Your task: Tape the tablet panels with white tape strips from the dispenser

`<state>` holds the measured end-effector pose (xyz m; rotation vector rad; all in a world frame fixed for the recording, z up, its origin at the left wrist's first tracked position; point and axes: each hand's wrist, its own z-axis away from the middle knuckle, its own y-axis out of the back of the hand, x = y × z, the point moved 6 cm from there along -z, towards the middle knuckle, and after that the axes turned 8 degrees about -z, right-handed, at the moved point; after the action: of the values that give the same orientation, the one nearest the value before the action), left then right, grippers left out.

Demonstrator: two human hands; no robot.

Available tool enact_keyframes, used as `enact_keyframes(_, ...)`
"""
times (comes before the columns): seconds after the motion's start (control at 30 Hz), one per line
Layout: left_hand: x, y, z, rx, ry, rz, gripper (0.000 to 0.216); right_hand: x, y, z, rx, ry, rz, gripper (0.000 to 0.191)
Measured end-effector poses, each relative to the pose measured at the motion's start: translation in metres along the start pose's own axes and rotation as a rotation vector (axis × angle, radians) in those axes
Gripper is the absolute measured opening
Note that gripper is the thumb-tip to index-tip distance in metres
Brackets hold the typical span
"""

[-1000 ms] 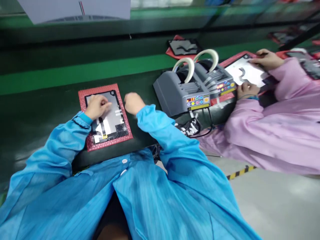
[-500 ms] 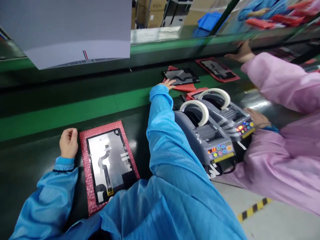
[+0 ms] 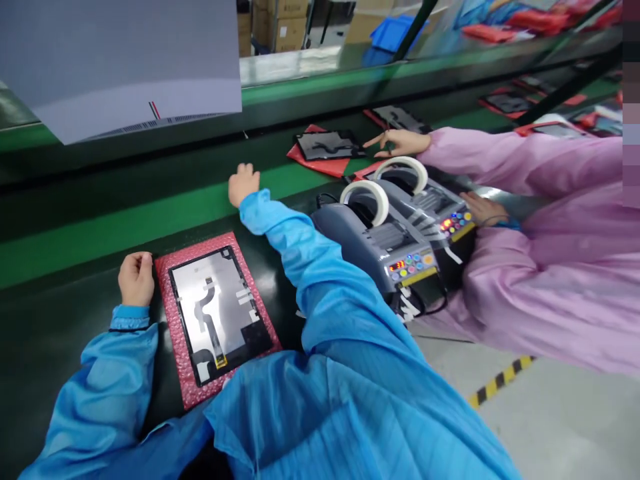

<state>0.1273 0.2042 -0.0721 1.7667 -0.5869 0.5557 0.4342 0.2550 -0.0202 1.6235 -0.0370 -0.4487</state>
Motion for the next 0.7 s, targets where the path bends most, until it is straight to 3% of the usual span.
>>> enact_keyframes(0.07,0.002,0.000,-0.002,-0.016,0.011,0.006,0.018,-0.024,0.006,0.047,-0.041,0.130,-0.049,0.037)
enact_keyframes(0.17,0.005,0.000,-0.005,-0.036,0.020,0.018,0.013,-0.034,0.014,0.122,-0.095,0.322,-0.167,0.032)
enact_keyframes(0.27,0.008,0.002,-0.006,-0.033,0.036,0.012,0.011,-0.014,0.019,0.193,-0.104,0.432,-0.312,0.026)
enact_keyframes(0.33,0.011,0.004,-0.006,-0.035,0.051,0.006,0.010,0.013,0.021,0.232,-0.049,0.405,-0.443,0.022)
enact_keyframes(0.4,0.014,0.007,-0.005,-0.042,0.068,0.006,0.012,0.051,0.022,0.265,0.089,0.256,-0.593,0.017)
enact_keyframes(0.6,0.026,0.018,0.000,-0.045,0.074,0.028,0.019,0.180,0.036,0.340,0.760,-0.517,-0.978,0.017)
enact_keyframes(0.7,0.028,0.021,0.001,-0.032,0.076,0.050,0.022,0.214,0.039,0.348,0.855,-0.772,-1.223,0.025)
